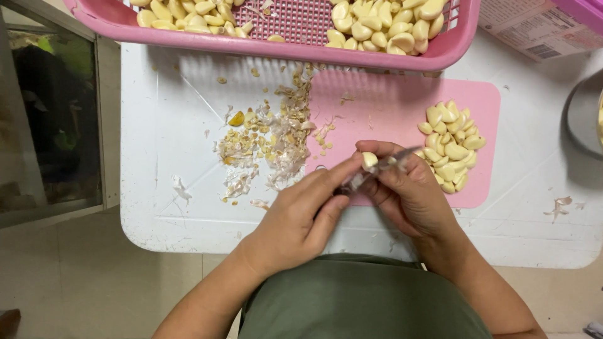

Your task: Trimming the ends of peeled garlic cloves with a knife on a cutting board.

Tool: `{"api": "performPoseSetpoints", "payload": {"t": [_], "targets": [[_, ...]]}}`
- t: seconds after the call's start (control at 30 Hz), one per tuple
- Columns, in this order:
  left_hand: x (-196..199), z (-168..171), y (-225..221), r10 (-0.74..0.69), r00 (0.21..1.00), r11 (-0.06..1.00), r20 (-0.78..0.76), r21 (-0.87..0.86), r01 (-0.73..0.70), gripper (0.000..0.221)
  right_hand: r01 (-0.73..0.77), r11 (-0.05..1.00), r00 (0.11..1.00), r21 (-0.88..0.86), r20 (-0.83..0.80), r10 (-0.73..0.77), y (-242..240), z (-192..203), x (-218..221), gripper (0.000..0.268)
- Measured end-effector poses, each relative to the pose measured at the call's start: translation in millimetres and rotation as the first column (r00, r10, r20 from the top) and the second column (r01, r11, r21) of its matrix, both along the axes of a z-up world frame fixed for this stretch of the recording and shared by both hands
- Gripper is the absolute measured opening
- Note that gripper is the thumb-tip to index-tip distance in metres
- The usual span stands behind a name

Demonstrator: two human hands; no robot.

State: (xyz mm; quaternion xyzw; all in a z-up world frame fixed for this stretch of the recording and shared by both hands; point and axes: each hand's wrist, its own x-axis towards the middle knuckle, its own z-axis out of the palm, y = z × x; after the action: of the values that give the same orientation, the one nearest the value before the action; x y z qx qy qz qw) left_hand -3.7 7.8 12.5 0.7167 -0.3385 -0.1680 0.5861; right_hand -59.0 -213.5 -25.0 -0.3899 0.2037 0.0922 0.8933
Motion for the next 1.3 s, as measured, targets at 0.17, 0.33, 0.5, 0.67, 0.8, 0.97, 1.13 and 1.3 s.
{"api": "performPoseSetpoints", "payload": {"t": [0.17, 0.33, 0.5, 0.67, 0.8, 0.97, 1.13, 1.3], "targets": [[-5, -3, -2, -0.033, 0.997, 0.999, 0.072, -0.013, 0.034, 0.046, -0.012, 0.992, 0.998, -0.123, -0.070, 0.003, 1, 3, 1, 0.041], [-11, -10, -1, 0.001, 0.984, 0.996, 0.177, 0.086, -0.017, 0.050, 0.003, 0.990, 0.997, -0.141, -0.070, -0.013, 1, 2, 0, 0.043], [-13, -16, 0, 0.004, 0.959, 0.982, 0.284, 0.179, -0.057, 0.056, 0.003, 0.995, 0.993, -0.101, -0.115, -0.015, 0, -3, -2, 0.042], [-4, -19, 0, 0.023, 0.995, 0.998, 0.097, -0.054, -0.018, 0.049, 0.003, 0.999, 1.000, 0.045, -0.008, -0.003, 0, -2, -4, 0.043], [6, -14, 2, 0.125, 0.991, 0.991, -0.054, -0.039, -0.127, 0.041, 0.027, 0.999, 0.995, -0.019, -0.093, -0.029, 2, 6, -1, 0.039], [4, -9, 0, 0.151, 0.989, 0.988, -0.005, -0.033, -0.151, 0.040, 0.021, 0.999, 0.990, -0.046, -0.140, -0.027, 2, 7, -1, 0.041], [4, -11, 1, 0.203, 0.978, 0.979, -0.040, -0.019, -0.204, 0.041, 0.025, 0.990, 0.996, -0.139, -0.083, -0.037, -2, 22, 6, 0.042], [3, -13, 7, 0.241, 0.960, 0.970, -0.145, 0.064, -0.234, 0.041, 0.061, 0.687, 0.952, -0.724, 0.249, 0.179, -41, 68, 64, 0.032]]}}
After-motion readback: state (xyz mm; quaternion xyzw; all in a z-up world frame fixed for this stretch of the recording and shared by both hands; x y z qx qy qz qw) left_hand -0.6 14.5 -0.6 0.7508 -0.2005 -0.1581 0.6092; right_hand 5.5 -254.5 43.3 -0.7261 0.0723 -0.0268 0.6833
